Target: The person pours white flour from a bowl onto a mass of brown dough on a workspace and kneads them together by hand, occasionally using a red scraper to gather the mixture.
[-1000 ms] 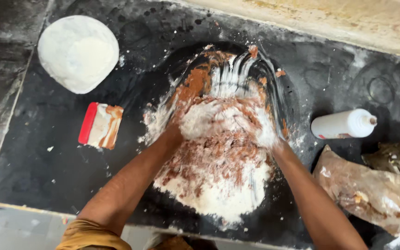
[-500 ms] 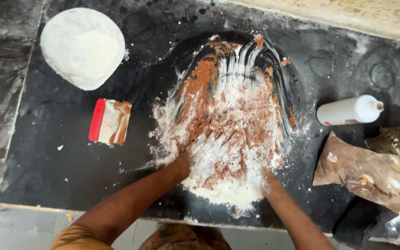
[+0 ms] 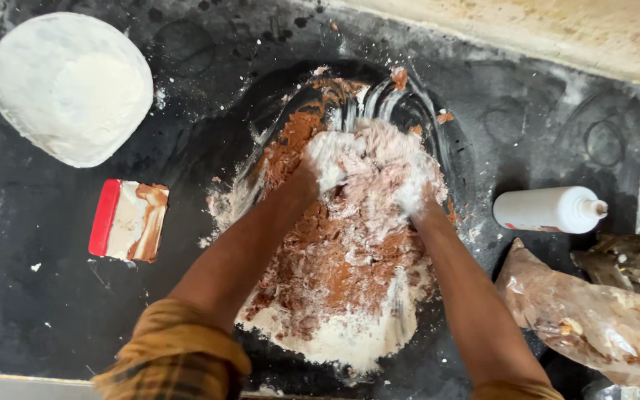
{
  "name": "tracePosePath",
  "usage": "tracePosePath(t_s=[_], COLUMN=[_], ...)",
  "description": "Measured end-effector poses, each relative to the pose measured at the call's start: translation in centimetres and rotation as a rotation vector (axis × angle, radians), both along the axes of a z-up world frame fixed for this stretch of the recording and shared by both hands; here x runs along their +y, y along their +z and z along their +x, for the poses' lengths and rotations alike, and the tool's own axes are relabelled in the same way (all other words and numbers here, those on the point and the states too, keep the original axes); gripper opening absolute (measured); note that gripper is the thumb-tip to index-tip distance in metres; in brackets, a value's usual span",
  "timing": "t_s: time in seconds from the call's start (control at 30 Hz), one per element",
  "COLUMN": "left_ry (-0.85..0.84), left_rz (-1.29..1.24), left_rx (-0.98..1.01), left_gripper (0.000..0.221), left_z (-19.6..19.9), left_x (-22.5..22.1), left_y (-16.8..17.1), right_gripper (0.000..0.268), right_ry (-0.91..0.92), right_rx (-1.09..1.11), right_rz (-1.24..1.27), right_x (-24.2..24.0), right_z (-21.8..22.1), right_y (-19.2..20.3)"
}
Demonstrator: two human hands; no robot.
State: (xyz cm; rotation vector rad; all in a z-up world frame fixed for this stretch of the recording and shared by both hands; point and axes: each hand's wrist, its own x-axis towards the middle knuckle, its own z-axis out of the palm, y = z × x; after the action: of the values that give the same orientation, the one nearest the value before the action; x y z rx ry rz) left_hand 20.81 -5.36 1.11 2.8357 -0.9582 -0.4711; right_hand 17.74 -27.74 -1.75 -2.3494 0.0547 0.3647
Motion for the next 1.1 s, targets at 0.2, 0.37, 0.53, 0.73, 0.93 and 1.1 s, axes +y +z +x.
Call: tracePosePath(t_s=[0.2, 0.37, 0.53, 0.73, 0.93, 1.1], left_ry=[0.141, 0.238, 0.153, 0.22, -0.124, -0.182], left_rz=[-0.088, -0.376, -0.763, -0.663, -0.544, -0.058], left_rx=[-0.028, -0.052, -0.031, 0.513, -0.381, 0.321], left_gripper=[0.066, 0.057, 0.047, 0.058, 0.107, 0.114], left_z=[-0.8, -6.1, -11.5, -15.3, -20.4, -24.3], left_x=[-0.2, 2.1, 5.2, 7.2, 6.2, 6.5], left_y=[-0.5, -1.8, -3.2, 6.6, 9.0, 4.3], right_gripper=[0.077, 0.079, 0.08, 0.081, 0.08, 0.074], right_ry=[0.001, 0.104, 0.261, 0.357, 0.376, 0.337], right_rx=[-0.092, 0.008, 0.109, 0.028, 0.117, 0.119], right_rz=[-0.063, -0.078, 0.002, 0.054, 0.132, -0.012], right_x=[0.9, -0.1, -0.3, 0.8, 6.1, 6.6], right_z=[1.1, -5.1, -10.6, -15.2, -21.7, -27.7], right_y=[-1.3, -1.8, 1.8, 7.9, 7.2, 3.1])
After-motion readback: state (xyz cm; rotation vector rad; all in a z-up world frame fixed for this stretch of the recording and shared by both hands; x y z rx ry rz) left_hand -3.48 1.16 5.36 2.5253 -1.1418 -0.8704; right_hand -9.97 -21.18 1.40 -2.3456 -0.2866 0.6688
